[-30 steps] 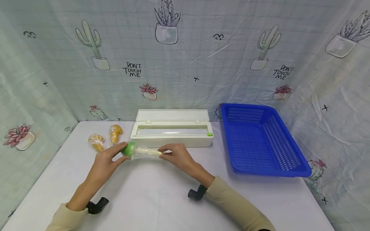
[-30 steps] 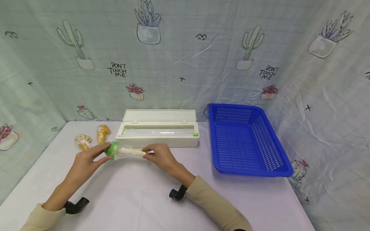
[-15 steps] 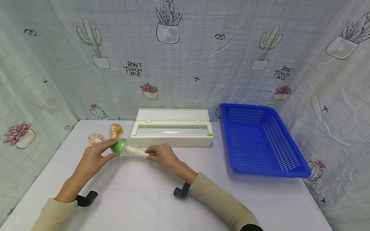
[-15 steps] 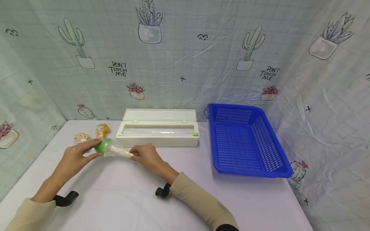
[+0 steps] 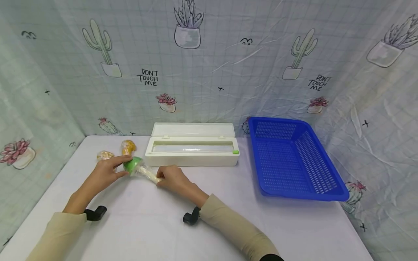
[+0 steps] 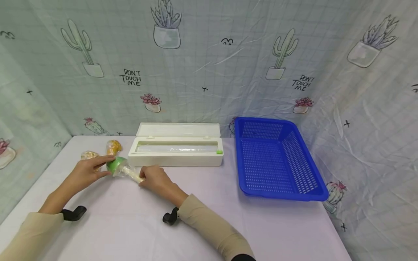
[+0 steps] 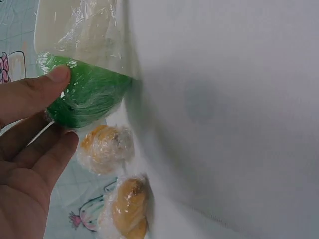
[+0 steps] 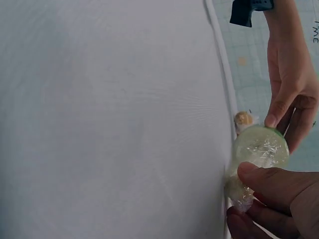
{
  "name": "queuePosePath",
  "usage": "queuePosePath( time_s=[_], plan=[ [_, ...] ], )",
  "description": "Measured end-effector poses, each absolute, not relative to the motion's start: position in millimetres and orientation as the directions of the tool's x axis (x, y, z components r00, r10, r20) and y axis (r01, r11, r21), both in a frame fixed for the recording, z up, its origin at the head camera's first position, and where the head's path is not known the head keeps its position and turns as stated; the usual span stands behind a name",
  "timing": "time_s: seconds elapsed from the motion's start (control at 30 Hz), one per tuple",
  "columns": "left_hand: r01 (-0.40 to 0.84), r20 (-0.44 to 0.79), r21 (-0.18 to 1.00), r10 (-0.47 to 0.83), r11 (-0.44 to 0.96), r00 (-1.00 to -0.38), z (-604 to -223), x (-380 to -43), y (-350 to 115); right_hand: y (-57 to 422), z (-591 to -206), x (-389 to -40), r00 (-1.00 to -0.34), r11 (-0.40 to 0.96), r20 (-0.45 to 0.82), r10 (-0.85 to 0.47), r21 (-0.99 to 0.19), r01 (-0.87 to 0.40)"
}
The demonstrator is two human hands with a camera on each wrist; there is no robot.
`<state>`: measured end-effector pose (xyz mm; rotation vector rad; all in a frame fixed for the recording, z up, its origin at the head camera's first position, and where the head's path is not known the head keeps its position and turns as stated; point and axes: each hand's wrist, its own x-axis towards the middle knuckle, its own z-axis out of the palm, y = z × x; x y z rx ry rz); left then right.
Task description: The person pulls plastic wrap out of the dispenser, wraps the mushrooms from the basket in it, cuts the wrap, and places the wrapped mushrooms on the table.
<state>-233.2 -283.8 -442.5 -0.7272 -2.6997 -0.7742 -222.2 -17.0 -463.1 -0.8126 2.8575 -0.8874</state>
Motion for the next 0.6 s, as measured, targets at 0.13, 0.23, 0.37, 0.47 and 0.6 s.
queuePosePath(
  time_s=[0.13, 0.23, 0.37, 0.47, 0.6],
  plan=[
    [0.485, 0.285, 0.484, 0.392, 0.729, -0.875, -447, -234, -277, -15, -469, -220, -0.877, 0.706, 0.08, -0.475, -0.56, -0.433],
    [0.488, 0.276, 0.489, 0.402, 0.723, -0.873, -444, -238, -272, -14, -469, -221, -0.88, 0.702, 0.094, -0.466, -0.565, -0.433],
    [0.487, 0.251, 0.493, 0.418, 0.721, -0.873, -440, -245, -264, -11, -469, -223, -0.882, 0.699, 0.101, -0.461, -0.571, -0.431],
    [0.476, 0.222, 0.49, 0.424, 0.73, -0.878, -437, -247, -261, -10, -471, -224, -0.885, 0.694, 0.086, -0.457, -0.588, -0.415],
    [0.468, 0.197, 0.463, 0.427, 0.753, -0.882, -436, -245, -259, -9, -469, -224, -0.875, 0.694, 0.061, -0.48, -0.584, -0.421]
  ],
)
